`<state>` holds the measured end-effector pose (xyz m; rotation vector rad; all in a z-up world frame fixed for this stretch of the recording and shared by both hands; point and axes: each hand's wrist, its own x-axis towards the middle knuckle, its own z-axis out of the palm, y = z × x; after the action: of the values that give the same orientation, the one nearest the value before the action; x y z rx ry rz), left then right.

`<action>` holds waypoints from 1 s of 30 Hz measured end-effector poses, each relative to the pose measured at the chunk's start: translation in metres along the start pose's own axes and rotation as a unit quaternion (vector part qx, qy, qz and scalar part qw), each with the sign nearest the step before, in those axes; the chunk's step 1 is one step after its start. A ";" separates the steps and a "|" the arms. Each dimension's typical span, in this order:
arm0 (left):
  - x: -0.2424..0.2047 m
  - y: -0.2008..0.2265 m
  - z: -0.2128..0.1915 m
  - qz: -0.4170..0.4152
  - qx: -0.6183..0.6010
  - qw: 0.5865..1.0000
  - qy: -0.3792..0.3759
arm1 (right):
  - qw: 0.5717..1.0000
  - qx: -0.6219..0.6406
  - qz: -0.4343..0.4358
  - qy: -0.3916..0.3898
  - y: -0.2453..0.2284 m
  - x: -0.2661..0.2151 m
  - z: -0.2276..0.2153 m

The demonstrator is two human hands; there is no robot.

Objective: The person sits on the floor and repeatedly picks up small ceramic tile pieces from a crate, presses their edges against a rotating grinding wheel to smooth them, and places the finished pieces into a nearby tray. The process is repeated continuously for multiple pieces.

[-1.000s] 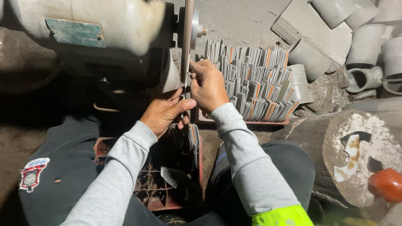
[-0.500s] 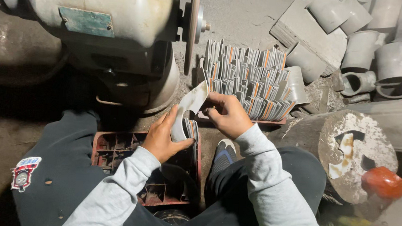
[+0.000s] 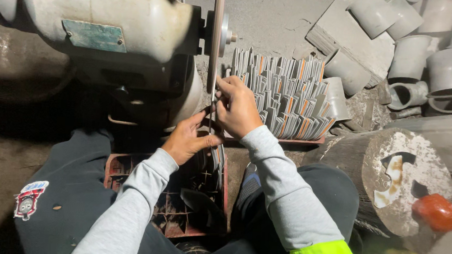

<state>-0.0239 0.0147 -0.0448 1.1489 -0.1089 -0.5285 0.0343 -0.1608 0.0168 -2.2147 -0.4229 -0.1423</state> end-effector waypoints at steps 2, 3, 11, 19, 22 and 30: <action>0.003 0.004 -0.001 -0.023 0.002 1.000 0.011 | 0.999 0.015 0.031 -0.005 -0.001 0.006 0.001; 0.003 0.005 -0.001 -0.033 -0.005 0.999 0.013 | 0.999 0.007 0.034 -0.006 -0.002 0.007 0.001; -0.045 0.010 0.017 -0.003 0.251 0.966 0.064 | 0.986 0.116 0.010 -0.122 -0.010 -0.041 -0.029; -0.080 0.035 0.020 0.077 0.545 0.819 0.163 | 0.934 0.266 0.142 -0.193 0.001 -0.069 -0.043; -0.084 0.032 0.021 0.062 0.541 0.826 0.146 | 0.924 0.303 0.136 -0.190 -0.003 -0.069 -0.041; -0.039 0.005 0.014 -0.022 0.063 0.998 -0.002 | 0.991 0.098 0.072 -0.063 -0.018 -0.048 -0.017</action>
<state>-0.0616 0.0222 -0.0274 1.2746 -0.1219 -0.5694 -0.0163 -0.1758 0.0288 -2.0583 -0.3296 0.1119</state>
